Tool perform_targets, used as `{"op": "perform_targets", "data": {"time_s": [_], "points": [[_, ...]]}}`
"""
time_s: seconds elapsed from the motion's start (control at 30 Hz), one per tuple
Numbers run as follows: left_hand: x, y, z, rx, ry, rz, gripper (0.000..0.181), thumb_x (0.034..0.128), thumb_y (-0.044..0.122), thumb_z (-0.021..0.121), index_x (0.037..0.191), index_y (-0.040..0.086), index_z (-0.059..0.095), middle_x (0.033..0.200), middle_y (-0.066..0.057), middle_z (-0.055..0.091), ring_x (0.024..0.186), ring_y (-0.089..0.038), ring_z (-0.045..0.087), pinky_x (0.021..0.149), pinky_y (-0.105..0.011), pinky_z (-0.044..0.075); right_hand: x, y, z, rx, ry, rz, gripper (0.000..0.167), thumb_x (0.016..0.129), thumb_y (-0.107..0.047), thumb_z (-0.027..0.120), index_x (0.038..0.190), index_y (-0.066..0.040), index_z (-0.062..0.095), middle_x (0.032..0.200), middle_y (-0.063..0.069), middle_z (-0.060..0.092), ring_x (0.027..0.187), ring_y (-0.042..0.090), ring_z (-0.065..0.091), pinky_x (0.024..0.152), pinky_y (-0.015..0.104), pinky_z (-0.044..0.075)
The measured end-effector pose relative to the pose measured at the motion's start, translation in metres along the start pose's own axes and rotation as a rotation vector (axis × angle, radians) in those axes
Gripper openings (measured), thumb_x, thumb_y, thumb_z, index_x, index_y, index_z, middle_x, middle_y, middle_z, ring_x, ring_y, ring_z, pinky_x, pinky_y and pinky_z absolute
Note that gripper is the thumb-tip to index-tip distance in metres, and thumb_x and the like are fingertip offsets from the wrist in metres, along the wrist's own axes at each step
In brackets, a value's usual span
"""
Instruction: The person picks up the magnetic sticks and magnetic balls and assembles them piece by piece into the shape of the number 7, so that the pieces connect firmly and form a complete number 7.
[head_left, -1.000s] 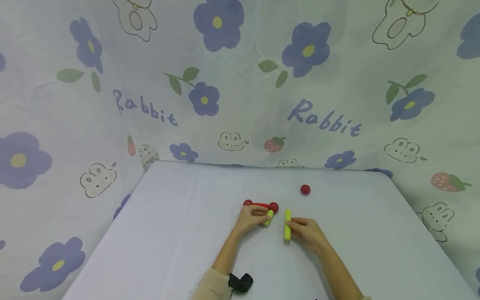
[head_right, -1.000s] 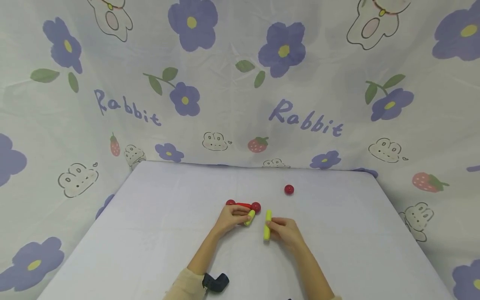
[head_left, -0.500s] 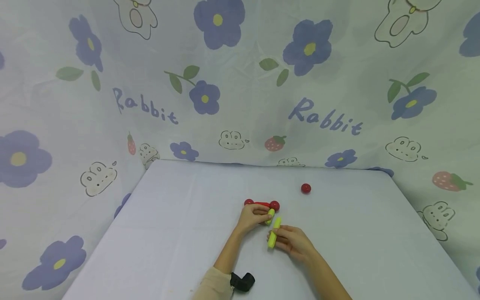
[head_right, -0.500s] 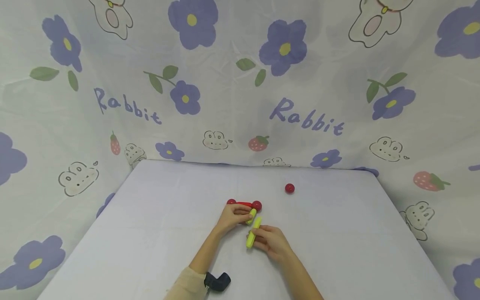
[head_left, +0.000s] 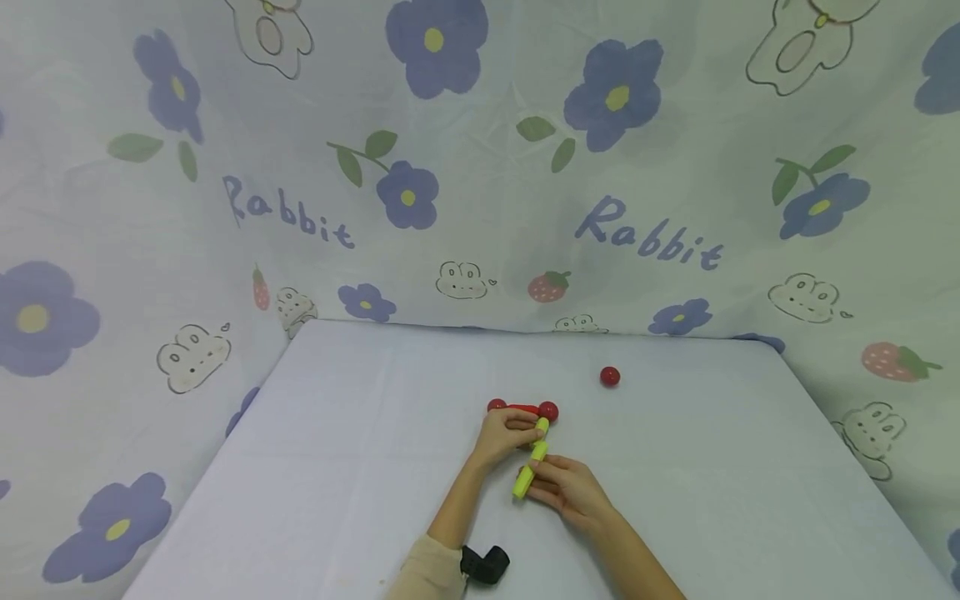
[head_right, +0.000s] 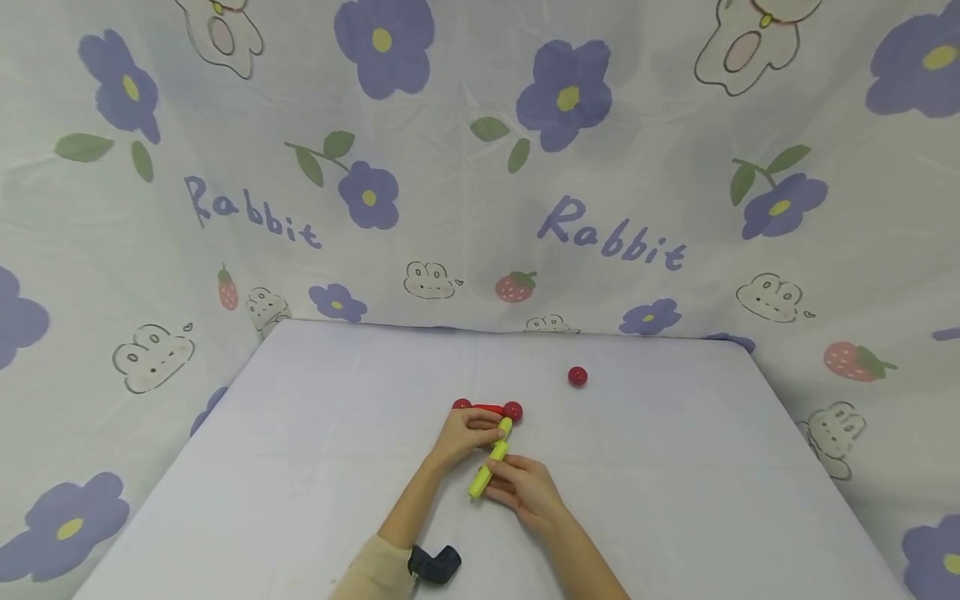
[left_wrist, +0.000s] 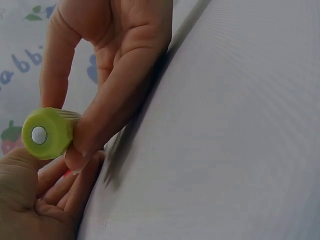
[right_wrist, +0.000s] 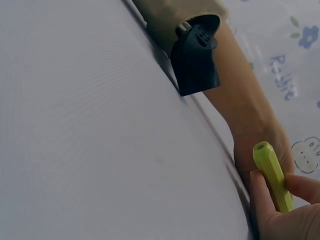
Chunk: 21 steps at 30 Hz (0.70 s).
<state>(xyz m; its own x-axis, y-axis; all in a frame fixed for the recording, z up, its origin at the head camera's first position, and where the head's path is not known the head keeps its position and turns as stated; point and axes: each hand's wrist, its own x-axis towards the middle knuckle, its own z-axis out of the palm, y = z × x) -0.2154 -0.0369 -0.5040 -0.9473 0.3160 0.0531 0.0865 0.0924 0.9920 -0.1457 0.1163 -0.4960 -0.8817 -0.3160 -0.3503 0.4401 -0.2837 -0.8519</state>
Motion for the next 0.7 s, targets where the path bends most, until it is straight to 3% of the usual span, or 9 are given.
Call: {"op": "perform_targets", "data": {"time_s": [0.2,0.37,0.7], "points": [[0.002,-0.005,0.000,0.018,0.018,0.000,0.030,0.0805,0.007,0.073,0.104,-0.010,0.066,0.097,-0.023,0.068,0.089,-0.028,0.068,0.068,-0.027,0.056,0.003,0.001,0.003,0.001,-0.024,-0.010,0.055,0.093,-0.011,0.059,0.128,0.022,0.033,0.096,0.012,0.065,0.091,0.020,0.065,0.085,0.036,0.052],[0.002,-0.008,0.000,0.029,0.023,-0.006,0.031,0.0784,0.012,0.075,0.103,-0.006,0.068,0.096,-0.019,0.070,0.089,-0.025,0.068,0.068,-0.027,0.056,0.004,0.003,0.006,-0.025,-0.059,0.012,0.048,0.093,-0.010,0.058,0.124,0.020,0.036,0.092,0.010,0.065,0.088,0.020,0.066,0.083,0.036,0.053],[0.000,0.000,0.000,0.003,0.010,0.013,0.031,0.0799,0.006,0.072,0.104,-0.012,0.065,0.098,-0.026,0.067,0.090,-0.030,0.068,0.070,-0.029,0.056,0.013,0.002,0.005,-0.061,-0.060,0.042,0.047,0.092,-0.011,0.059,0.124,0.017,0.037,0.094,0.012,0.064,0.090,0.021,0.066,0.083,0.038,0.053]]}}
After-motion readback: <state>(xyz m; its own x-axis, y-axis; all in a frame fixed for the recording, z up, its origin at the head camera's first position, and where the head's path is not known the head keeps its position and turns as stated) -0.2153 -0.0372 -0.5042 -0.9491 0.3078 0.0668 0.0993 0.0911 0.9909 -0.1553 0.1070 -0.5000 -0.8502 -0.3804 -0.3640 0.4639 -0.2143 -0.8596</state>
